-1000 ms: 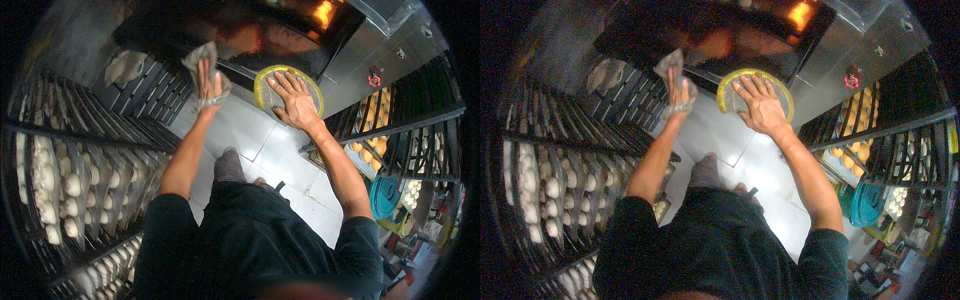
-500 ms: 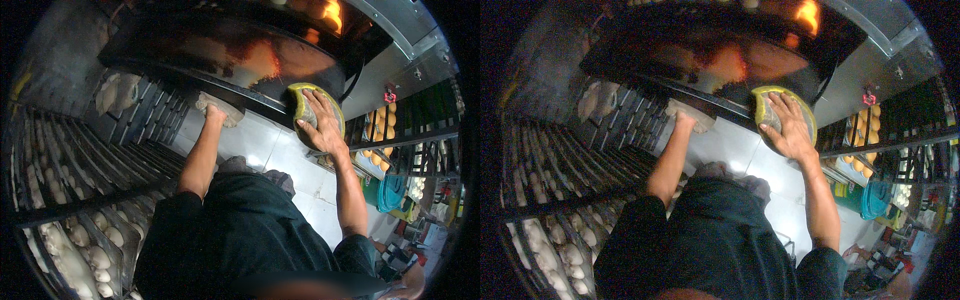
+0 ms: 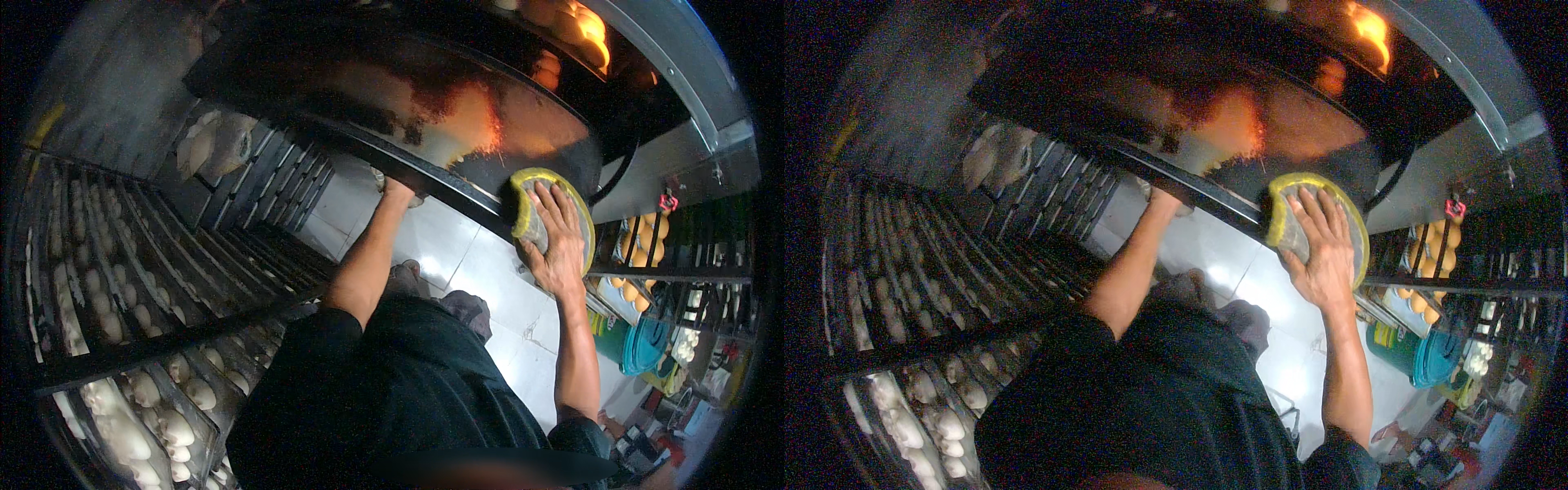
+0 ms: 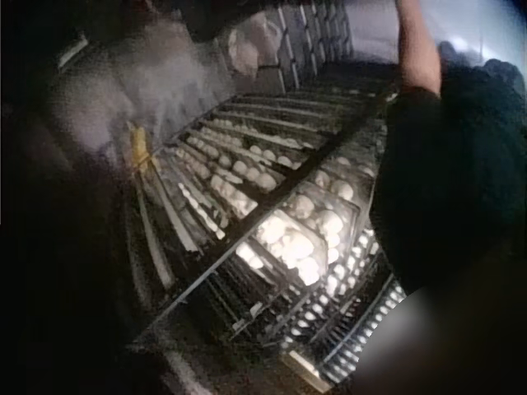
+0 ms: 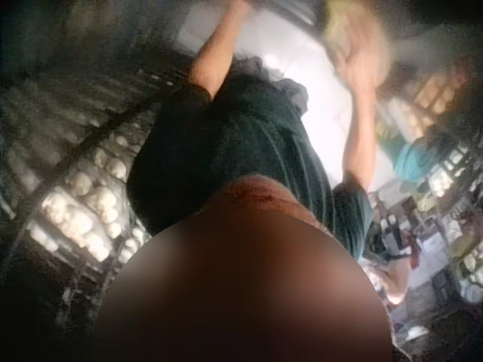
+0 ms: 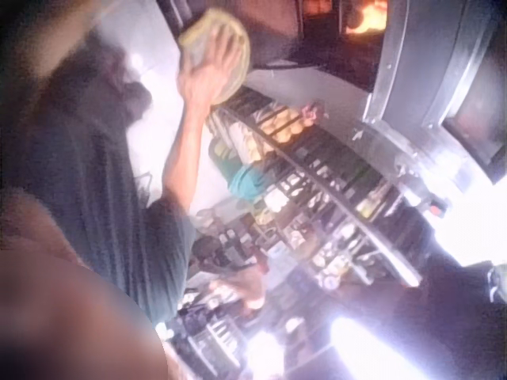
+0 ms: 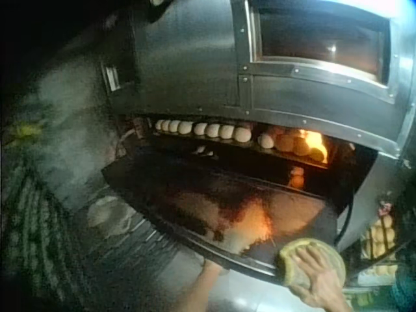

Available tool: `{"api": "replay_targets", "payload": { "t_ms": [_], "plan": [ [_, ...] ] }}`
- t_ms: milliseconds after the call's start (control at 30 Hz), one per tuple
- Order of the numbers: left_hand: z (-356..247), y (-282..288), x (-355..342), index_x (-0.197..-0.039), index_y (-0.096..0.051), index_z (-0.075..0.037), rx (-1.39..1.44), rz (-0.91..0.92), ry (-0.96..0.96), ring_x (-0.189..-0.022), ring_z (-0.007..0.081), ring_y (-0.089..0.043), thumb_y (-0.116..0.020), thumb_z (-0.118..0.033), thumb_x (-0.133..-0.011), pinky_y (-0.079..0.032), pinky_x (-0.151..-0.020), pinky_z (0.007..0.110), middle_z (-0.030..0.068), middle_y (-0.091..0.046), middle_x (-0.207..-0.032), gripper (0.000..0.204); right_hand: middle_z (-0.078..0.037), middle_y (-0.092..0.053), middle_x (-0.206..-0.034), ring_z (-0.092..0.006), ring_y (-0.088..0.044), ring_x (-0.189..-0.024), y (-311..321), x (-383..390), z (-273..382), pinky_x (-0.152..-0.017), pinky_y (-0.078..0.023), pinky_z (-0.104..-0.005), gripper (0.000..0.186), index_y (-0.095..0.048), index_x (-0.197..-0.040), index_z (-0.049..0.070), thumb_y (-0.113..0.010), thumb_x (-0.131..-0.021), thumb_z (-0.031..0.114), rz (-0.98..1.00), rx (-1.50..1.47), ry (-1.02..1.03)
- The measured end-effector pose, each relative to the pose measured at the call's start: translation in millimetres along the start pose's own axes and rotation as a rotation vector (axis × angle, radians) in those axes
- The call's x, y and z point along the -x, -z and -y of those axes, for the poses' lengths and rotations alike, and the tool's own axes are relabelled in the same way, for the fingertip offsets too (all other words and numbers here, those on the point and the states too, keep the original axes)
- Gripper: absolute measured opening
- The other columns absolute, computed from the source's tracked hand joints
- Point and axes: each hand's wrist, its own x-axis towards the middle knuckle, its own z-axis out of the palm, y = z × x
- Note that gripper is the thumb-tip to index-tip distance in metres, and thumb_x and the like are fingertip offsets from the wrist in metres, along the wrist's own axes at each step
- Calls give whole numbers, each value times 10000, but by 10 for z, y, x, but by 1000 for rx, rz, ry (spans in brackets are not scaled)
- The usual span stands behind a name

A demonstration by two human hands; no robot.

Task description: The person uses two towels to remove several metal trays filled with baked buns from a large commercial oven and places them onto a rolling rack.

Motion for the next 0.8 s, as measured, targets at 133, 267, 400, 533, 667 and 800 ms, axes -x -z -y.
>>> {"api": "replay_targets", "payload": {
  "t_ms": [133, 267, 400, 533, 667, 800],
  "plan": [
    [67, -21, 51, -1363, -484, -138, -12, 1, -63, -1298, 301, -438, -374, -560, -967, -334, -1116, 484, 91, -476, -1429, 589, -135, -376, -1528, -377, -275, -1436, -3, -14, -57, -1203, -177, -495, 796, -452, -1442, 103, -731, -711, 249, 85, 29, 48],
    [85, -46, 19, -1391, -453, -135, 1, 6, -96, -1323, 301, -410, -356, -561, -972, -314, -1129, 479, 93, -444, -1456, 606, -146, -297, -1569, -384, -211, -1461, 50, -56, -157, -1211, -135, -502, 853, -396, -1480, 120, -752, -718, 266, 221, 18, 147],
    [126, -34, 6, -1420, -421, -133, -4, 5, -140, -1348, 301, -382, -337, -563, -977, -294, -1142, 473, 95, -412, -1482, 623, -153, -332, -1551, -407, -241, -1446, 53, -70, -191, -1198, -162, -519, 833, -414, -1467, 118, -741, -721, 291, 210, -5, 194],
    [175, -34, 6, -1448, -390, -130, -10, 18, -178, -1373, 301, -355, -319, -564, -982, -273, -1156, 467, 97, -380, -1509, 640, -158, -350, -1540, -419, -267, -1433, 36, -36, -197, -1186, -191, -527, 810, -428, -1456, 112, -728, -731, 315, 182, 20, 192],
    [185, 2, 18, -1476, -358, -128, 15, 34, -234, -1398, 301, -327, -300, -566, -988, -253, -1169, 462, 99, -348, -1535, 659, -172, -349, -1537, -442, -271, -1421, -38, -80, -299, -1181, -190, -536, 815, -415, -1466, 93, -703, -741, 328, 191, 10, 246],
    [166, -41, -41, -1504, -327, -126, 64, 74, -268, -1423, 301, -299, -281, -567, -993, -233, -1183, 456, 100, -316, -1562, 677, -195, -341, -1537, -443, -260, -1426, -123, -83, -310, -1183, -184, -535, 833, -410, -1468, 67, -703, -723, 299, 177, 16, 284]
  ]
}}
